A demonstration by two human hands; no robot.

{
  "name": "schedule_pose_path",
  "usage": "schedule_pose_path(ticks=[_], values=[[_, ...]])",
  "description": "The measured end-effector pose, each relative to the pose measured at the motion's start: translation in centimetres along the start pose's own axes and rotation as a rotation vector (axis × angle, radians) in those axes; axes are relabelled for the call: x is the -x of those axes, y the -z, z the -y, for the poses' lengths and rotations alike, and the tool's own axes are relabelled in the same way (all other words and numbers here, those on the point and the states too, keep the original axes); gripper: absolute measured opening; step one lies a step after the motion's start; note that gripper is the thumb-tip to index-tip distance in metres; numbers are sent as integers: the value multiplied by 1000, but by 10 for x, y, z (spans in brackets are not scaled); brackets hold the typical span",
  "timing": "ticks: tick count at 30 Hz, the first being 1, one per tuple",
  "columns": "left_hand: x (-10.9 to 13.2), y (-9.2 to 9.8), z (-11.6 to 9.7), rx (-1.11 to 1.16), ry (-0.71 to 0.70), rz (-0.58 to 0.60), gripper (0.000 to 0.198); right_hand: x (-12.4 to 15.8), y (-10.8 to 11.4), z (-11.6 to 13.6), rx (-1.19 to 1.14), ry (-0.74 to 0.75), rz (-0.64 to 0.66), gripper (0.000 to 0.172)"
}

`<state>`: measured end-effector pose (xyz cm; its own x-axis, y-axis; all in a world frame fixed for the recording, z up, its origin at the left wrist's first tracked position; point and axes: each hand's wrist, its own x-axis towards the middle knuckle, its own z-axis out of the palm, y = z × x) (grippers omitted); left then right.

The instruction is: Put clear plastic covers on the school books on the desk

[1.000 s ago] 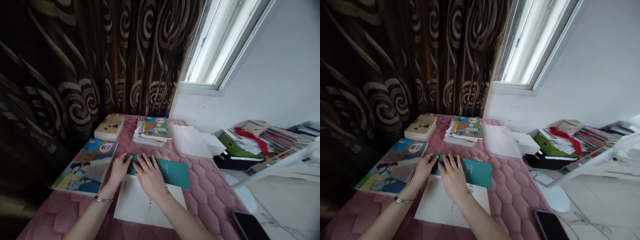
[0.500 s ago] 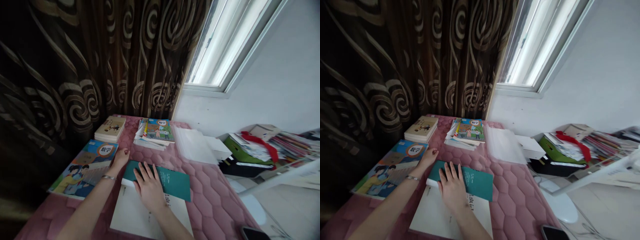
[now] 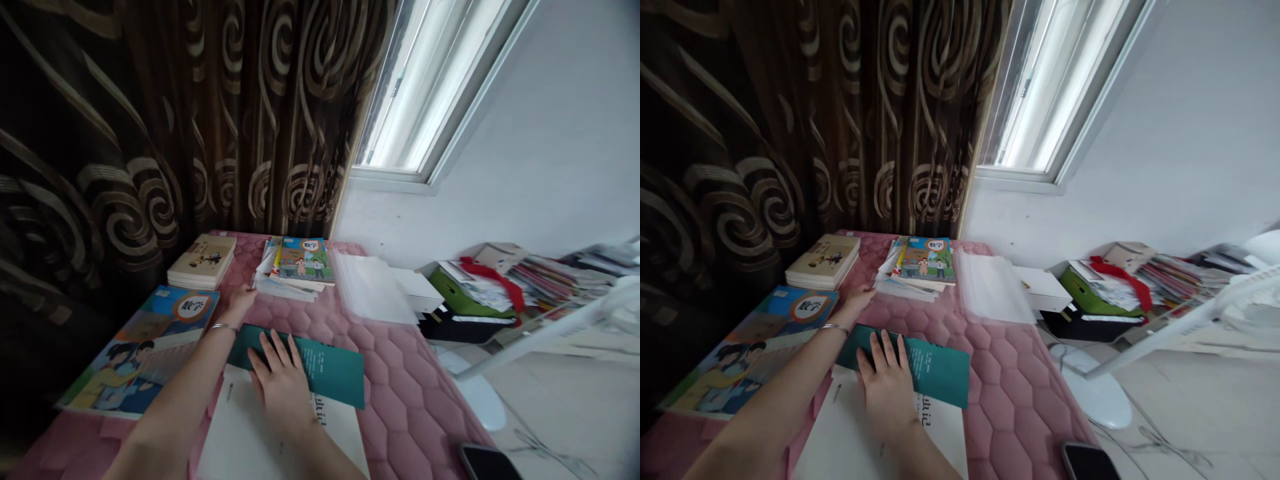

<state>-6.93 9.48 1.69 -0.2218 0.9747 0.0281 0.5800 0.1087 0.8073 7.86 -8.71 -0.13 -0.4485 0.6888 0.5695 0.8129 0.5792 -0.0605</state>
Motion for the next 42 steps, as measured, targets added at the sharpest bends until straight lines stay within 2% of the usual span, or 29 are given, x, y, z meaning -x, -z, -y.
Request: schedule_pose_path(ticks=[7,13,16,21,25,28,32,34,42], values=[[42,21,-4,178,-98,-41,18,2,6,2,-32,-11,13,39],[76,30,9,681,-70,63,36,3,5,3,-33,-36,-10,39],[85,30,14,684,-39,16,39,2,7,4,-7,-16,3,38],[96,28,23,767,-12,79,42,1,9,5,24,-3,-13,37],[107,32,26,798,11,41,48,0,10,5,36,9,-20,35],[115,38,21,881,-40,161,50,0,10,4,27,4,-20,36],[121,42,15,966,-96,356,70,0,10,5,24,3,-35,36],[121,42,13,961,-105,377,72,-1,10,5,22,1,-37,35],[122,43,12,915,-145,372,58,-2,13,4,-4,-17,11,36]])
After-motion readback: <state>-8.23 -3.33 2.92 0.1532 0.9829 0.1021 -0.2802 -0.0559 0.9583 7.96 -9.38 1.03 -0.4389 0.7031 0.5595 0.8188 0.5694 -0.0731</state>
